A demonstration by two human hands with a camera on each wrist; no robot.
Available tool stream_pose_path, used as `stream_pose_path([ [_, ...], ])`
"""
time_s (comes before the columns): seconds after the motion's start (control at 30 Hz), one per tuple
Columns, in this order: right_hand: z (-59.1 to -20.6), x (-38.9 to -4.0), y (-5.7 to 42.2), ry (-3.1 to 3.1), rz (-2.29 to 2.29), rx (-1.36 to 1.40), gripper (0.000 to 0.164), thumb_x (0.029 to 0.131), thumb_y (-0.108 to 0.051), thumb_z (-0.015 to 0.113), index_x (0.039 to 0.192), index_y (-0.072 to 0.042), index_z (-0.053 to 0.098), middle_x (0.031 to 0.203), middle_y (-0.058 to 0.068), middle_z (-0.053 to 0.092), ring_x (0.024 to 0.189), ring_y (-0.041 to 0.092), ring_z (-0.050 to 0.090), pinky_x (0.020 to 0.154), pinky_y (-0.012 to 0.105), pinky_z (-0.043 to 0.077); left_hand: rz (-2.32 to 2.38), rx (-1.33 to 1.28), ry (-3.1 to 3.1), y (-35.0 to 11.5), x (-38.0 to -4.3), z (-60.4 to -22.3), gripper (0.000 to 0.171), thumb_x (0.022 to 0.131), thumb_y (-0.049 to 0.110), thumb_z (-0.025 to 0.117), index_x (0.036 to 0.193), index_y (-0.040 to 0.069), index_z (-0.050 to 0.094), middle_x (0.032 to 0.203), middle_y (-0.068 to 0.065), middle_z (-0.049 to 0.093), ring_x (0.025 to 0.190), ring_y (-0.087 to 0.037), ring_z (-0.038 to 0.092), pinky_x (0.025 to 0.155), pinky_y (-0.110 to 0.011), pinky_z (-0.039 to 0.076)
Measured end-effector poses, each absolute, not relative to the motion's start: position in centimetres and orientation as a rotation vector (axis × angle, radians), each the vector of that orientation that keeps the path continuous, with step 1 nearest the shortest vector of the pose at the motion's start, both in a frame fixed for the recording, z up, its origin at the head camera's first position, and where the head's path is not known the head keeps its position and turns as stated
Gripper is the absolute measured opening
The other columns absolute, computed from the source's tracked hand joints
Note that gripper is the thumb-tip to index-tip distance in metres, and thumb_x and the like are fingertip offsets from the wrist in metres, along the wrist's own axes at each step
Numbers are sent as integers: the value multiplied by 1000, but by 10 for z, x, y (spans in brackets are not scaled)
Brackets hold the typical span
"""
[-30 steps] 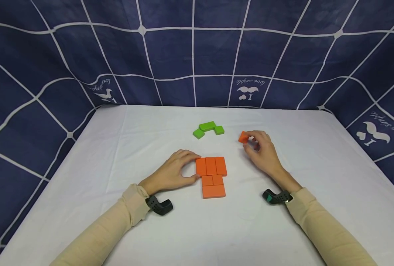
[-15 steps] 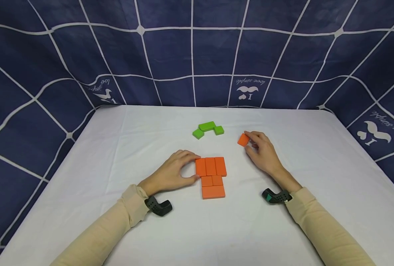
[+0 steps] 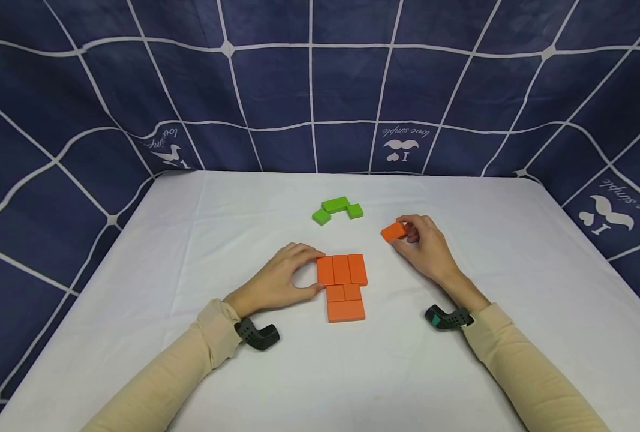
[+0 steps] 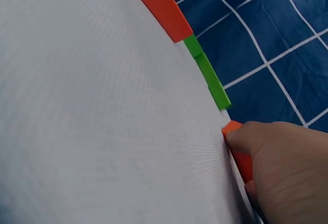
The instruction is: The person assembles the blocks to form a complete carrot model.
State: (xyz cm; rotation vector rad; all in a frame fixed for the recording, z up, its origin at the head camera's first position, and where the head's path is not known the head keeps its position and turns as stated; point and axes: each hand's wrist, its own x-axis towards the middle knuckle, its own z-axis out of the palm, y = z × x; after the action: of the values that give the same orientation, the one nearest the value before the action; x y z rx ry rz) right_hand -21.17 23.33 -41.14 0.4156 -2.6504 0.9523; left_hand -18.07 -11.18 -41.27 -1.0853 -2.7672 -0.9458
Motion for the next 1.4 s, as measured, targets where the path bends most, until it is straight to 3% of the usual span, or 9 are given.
stream_pose_path([
  [0.17,-411,-212,233,-2636,1002,443,47,85,-6,82,126,-2,59,108,17,58,83,24,64,73,14,47,-950,-1082,-2765,-113,-181,-414,60,88,39,76,141,16,61,138,0,60,131,-19,50,116,-45,39],
  [0.47,-412,-211,233,-2645,1062,414,33,95,-14,70,126,-8,62,97,11,70,79,19,65,73,14,47,-935,-1083,-2774,-112,-181,-413,60,88,40,75,142,16,61,139,1,59,131,-18,50,117,-44,38],
  [0.63,-409,-208,234,-2649,1073,440,29,95,-12,69,123,-10,65,97,9,71,81,18,67,75,11,47,-944,-1085,-2771,-112,-181,-413,60,88,40,76,142,17,60,139,1,59,132,-18,50,117,-44,39],
  [0.97,-405,-206,239,-2641,987,613,44,85,-10,83,126,-6,69,91,6,63,75,17,57,67,18,46,-951,-1095,-2755,-111,-182,-413,60,88,39,76,141,16,61,138,0,59,132,-18,50,117,-44,39],
  [1.4,-397,-202,233,-2695,873,663,32,85,-25,85,113,-12,77,95,1,65,79,17,53,68,29,43,-951,-1097,-2737,-112,-181,-414,59,88,39,76,140,16,61,137,0,60,130,-19,50,115,-45,40],
])
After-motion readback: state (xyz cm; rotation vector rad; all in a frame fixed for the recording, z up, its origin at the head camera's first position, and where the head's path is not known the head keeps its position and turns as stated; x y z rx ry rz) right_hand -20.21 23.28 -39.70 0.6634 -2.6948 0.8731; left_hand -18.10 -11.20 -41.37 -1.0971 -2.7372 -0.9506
